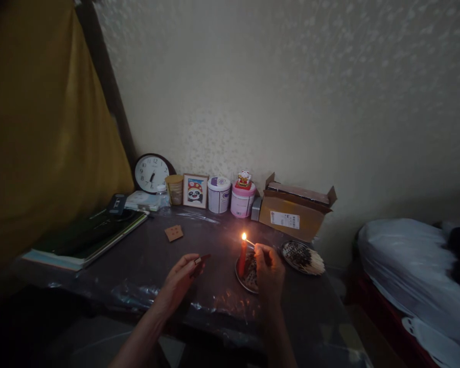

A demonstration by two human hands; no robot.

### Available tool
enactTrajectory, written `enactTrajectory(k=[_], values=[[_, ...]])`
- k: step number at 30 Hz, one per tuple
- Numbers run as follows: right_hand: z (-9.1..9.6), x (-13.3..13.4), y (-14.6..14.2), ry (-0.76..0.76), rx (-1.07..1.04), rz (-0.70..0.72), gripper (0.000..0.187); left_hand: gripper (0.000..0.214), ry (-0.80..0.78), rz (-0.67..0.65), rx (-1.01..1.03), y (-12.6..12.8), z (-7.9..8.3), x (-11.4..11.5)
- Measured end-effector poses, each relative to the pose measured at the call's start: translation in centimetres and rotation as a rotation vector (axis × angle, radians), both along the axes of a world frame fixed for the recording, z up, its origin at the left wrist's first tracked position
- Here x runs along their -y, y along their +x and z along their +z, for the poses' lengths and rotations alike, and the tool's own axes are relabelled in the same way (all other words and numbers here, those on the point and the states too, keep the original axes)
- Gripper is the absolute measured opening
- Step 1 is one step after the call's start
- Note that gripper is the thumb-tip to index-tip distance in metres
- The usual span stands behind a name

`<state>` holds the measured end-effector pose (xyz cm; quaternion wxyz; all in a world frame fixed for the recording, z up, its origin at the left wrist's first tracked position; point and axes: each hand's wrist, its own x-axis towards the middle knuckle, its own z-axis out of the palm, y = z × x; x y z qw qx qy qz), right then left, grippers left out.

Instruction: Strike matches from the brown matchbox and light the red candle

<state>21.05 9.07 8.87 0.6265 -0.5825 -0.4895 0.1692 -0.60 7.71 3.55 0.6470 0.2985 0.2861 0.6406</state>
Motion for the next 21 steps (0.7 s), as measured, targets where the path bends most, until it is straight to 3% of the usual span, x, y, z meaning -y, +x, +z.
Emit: enactTrajectory(k=[21], values=[[-0.08, 0.3, -0.07, -0.046, 0.121, -0.034, 0.026, 0.016, -0.007, 0.003, 0.007, -0.12, 0.13, 0.01]])
